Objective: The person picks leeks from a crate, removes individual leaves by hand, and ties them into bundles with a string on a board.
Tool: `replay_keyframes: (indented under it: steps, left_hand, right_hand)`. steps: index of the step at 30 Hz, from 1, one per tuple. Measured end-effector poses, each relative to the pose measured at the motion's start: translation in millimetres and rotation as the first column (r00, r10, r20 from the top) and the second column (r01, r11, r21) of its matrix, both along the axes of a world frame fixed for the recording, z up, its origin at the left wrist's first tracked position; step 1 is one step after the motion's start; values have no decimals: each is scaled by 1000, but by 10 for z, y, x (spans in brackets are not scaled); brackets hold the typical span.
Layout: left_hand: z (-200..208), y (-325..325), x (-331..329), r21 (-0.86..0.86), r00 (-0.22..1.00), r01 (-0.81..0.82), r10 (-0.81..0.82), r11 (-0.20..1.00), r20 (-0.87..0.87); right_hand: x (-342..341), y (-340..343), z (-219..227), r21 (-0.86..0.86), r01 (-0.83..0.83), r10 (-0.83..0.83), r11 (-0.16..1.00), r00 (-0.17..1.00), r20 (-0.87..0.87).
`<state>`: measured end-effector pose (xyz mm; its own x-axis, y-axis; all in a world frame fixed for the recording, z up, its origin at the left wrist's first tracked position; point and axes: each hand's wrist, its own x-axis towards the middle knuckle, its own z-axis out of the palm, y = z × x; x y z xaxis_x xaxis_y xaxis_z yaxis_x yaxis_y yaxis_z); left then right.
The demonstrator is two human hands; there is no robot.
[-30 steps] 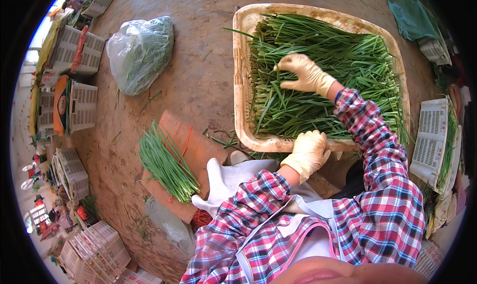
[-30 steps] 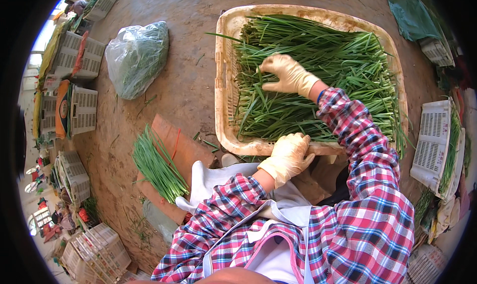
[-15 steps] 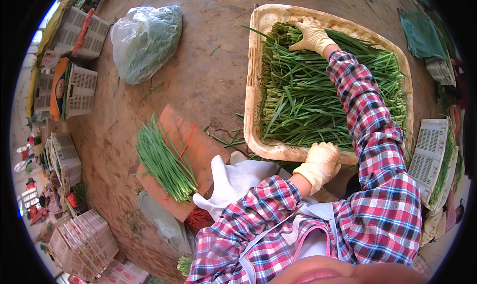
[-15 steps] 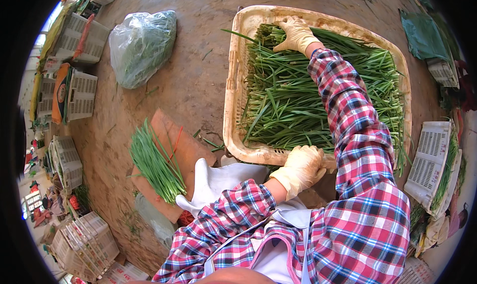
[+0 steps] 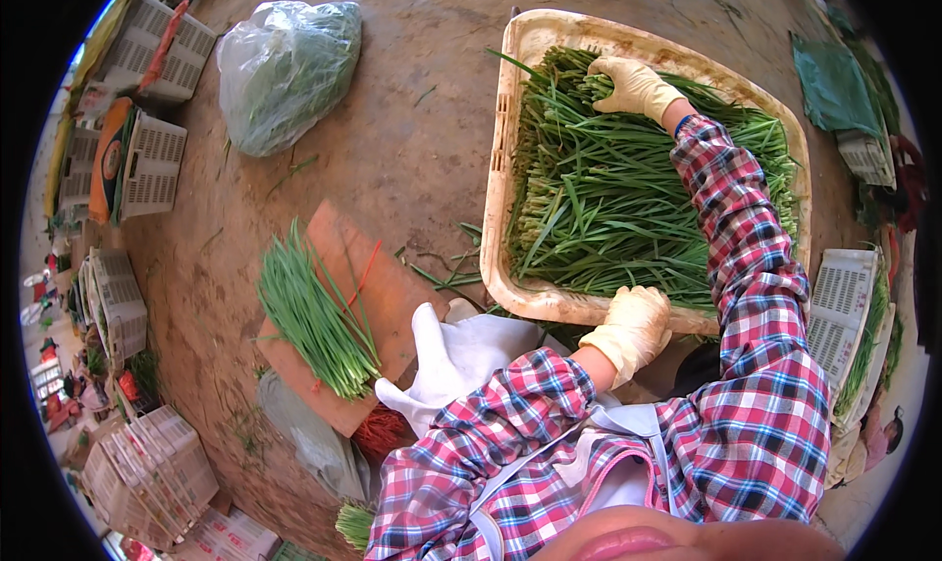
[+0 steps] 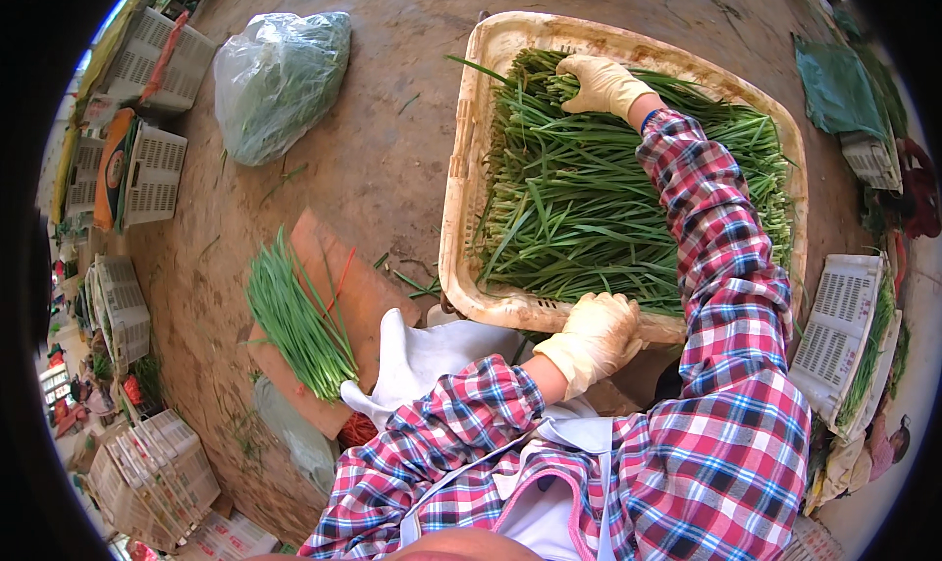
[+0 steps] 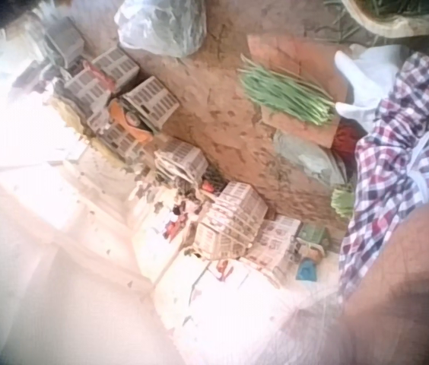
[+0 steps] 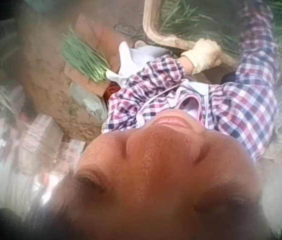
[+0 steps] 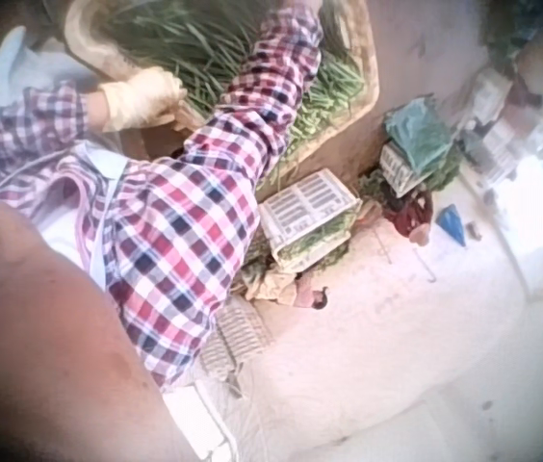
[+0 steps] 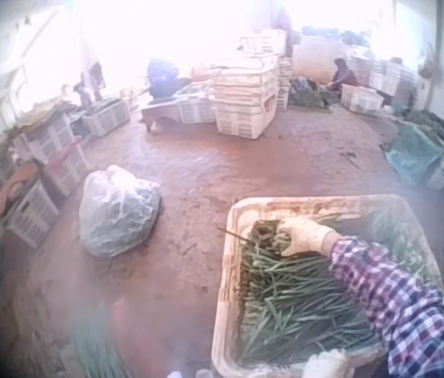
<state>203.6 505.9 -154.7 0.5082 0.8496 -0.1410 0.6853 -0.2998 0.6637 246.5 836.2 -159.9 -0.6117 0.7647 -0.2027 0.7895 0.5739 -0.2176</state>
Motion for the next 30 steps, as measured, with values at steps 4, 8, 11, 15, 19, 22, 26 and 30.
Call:
replay_keyframes:
  steps: [4,8,11,15,19,22,26,30]
  left_hand:
    - [35,-39,13,-11,1000,5,-5,1000,-19]
    - [25,-100,9,-10,1000,-2,2,1000,12]
    - [-28,-133,-9,5,999,-11,11,1000,30]
    - [-95,-147,-3,6,999,-32,32,999,36]
    - [-100,-174,19,18,999,-26,25,999,48]
    - [-88,-201,5,25,999,-36,35,999,41]
    - [-88,-213,0,35,999,-32,31,999,18]
    - [-111,-205,31,8,998,-43,43,999,37]
  right_hand:
    - [-80,-66,-22,94,-56,56,994,998,3]
    - [-35,-52,-100,72,-19,22,997,998,-52]
    - [233,84,-59,-241,110,-174,964,949,-263]
    - [856,329,123,-196,112,-217,974,700,-680]
    - [1309,364,140,-209,269,-323,940,505,-800]
    - [1373,300,81,-215,257,-306,942,405,-861]
    - [1178,244,56,-97,270,-235,958,547,-803]
    - [745,248,3,-143,148,-206,979,685,-698]
